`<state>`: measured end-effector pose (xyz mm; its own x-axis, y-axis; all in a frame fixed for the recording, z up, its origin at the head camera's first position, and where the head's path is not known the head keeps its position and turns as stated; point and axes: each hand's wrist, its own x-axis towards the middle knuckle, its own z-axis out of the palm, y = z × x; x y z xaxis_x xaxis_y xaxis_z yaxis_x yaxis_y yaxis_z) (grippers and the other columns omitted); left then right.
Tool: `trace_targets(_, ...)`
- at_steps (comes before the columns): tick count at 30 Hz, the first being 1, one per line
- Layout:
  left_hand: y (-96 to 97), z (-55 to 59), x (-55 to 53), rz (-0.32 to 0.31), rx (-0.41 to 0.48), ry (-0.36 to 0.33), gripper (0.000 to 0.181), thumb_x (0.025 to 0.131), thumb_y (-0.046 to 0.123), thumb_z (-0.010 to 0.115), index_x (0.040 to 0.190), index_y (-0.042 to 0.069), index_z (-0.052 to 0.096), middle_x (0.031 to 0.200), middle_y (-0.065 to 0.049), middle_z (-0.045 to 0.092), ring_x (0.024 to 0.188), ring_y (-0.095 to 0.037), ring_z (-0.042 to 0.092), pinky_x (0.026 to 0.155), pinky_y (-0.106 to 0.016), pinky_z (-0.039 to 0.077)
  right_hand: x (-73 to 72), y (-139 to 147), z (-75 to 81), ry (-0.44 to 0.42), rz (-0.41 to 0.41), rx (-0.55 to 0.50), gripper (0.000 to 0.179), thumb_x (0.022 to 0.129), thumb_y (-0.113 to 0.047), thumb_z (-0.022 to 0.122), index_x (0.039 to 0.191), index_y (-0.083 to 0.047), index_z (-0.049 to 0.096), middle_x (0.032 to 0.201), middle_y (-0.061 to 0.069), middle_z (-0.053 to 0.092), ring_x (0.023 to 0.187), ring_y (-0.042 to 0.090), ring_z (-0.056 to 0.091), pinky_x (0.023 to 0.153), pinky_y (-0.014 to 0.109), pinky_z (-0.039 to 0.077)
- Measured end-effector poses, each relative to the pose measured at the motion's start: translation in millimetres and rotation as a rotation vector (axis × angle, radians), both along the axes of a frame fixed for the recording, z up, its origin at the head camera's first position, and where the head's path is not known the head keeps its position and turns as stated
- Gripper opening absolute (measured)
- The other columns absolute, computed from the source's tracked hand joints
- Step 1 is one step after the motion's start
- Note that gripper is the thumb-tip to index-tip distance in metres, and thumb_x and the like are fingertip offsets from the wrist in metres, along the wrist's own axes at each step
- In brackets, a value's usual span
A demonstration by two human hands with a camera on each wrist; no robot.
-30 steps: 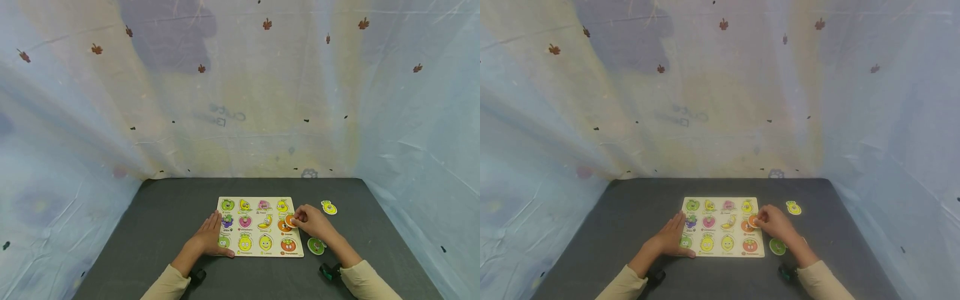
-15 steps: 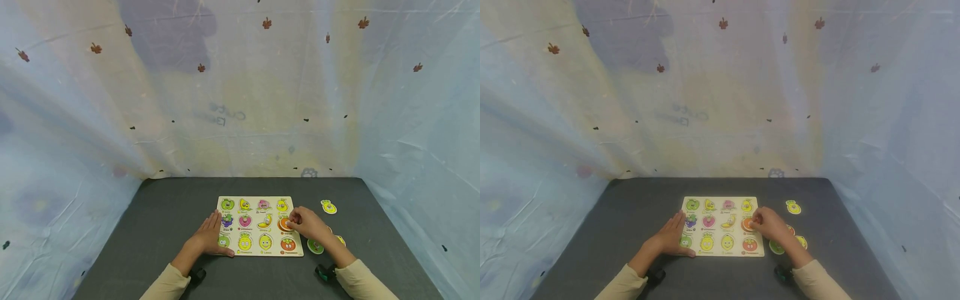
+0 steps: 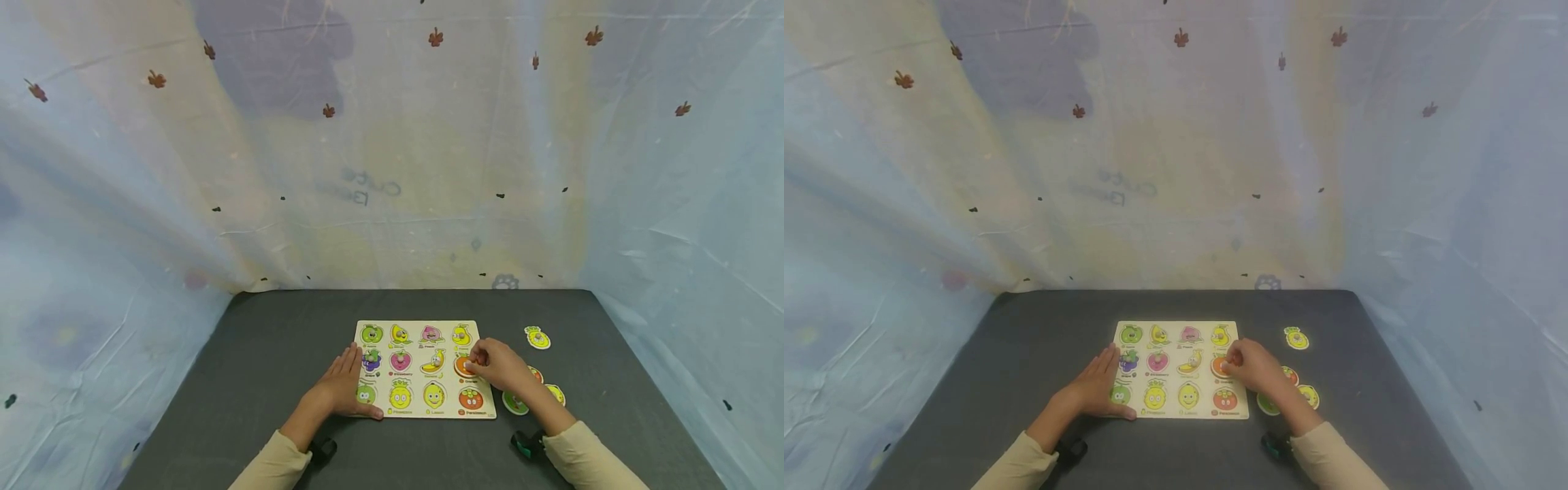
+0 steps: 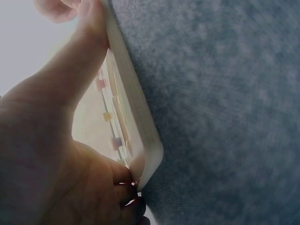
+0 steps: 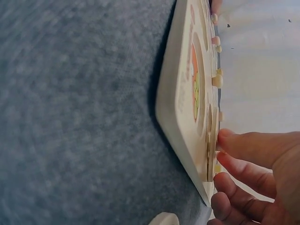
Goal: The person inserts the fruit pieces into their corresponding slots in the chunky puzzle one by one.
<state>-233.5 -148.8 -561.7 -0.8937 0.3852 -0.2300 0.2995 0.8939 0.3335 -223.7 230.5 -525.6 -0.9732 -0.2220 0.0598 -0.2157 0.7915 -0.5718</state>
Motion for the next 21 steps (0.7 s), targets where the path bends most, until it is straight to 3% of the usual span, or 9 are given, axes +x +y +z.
trace_targets(21, -0.9, -3.0, -1.4, -0.002, 0.0, 0.004, 0.149, 0.071, 0.076, 0.089, 0.171, -0.003, 0.011, 0.179, -0.022, 0.003, 0.166, -0.039, 0.008, 0.134, -0.054, 0.013, 2.6, -2.5, 2.1, -0.015, -0.005, 0.003, 0.018, 0.096, -0.022, 0.084, 0.088, -0.017, 0.069, 0.085, -0.003, 0.056, 0.073, 0.013, 0.051, 0.063, 0.032, 0.043)
